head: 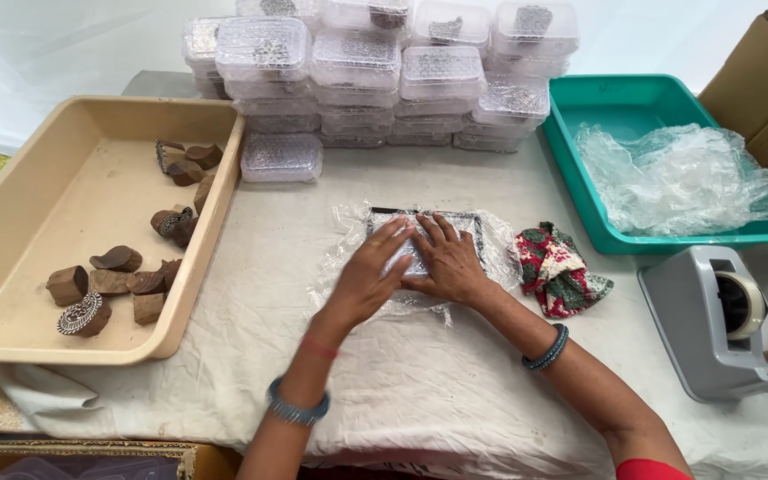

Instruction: The person wipes a small decorative object with a cloth, places it into a small plastic box, and then wraps the box with bubble wrap by hand.

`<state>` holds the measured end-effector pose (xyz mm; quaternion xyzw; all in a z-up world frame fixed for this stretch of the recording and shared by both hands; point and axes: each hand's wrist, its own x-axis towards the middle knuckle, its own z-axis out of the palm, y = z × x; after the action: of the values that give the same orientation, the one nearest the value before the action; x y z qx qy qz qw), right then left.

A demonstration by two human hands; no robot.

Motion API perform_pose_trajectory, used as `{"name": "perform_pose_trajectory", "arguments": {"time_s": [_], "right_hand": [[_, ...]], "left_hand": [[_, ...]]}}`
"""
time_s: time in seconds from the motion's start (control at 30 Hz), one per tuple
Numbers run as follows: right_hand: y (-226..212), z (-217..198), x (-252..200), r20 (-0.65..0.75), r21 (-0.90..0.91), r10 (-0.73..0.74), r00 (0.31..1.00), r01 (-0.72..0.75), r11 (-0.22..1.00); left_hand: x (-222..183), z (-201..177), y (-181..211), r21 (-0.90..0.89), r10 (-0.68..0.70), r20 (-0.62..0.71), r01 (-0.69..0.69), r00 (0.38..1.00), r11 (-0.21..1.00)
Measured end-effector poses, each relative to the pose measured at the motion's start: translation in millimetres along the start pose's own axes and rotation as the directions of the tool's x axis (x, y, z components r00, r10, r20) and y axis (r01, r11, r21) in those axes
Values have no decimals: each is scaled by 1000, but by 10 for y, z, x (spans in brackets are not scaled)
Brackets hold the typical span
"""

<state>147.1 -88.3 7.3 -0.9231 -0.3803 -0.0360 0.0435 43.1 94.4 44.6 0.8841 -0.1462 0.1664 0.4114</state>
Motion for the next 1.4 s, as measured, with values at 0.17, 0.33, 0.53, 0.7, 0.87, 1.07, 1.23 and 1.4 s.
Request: {"name": "perform_pose_trajectory", "arguments": {"time_s": [0.17,0.33,0.53,0.7,0.87,1.07,1.23,1.4], "right_hand": [[394,83,-63,-42,195,-75,996,82,977],[760,245,-203,13,459,-55,998,42,888],[832,308,-264,45,280,-15,999,2,960],[821,315,-302,28,324,47,999,-53,944],[779,-40,-178,141,408,142,980,-188,893],[1133,-16,138,394,506,323,861,-496,706],[1093,-230,109,599,599,356,717,-696,395],[1304,-299,-88,562,677,438,702,-694,243]], "left_hand": [[292,499,-656,279,-109,153,63,982,958],[249,429,-685,280,-170,164,119,972,953],[206,262,-725,286,-342,257,267,904,920],[129,378,-1024,317,-231,200,160,952,935],[308,140,-751,222,-436,234,389,869,894],[467,-231,-672,-243,-561,392,670,729,701],[336,-319,-898,-289,-679,375,775,632,562],[-43,-535,-943,-650,-714,281,675,641,350]]}}
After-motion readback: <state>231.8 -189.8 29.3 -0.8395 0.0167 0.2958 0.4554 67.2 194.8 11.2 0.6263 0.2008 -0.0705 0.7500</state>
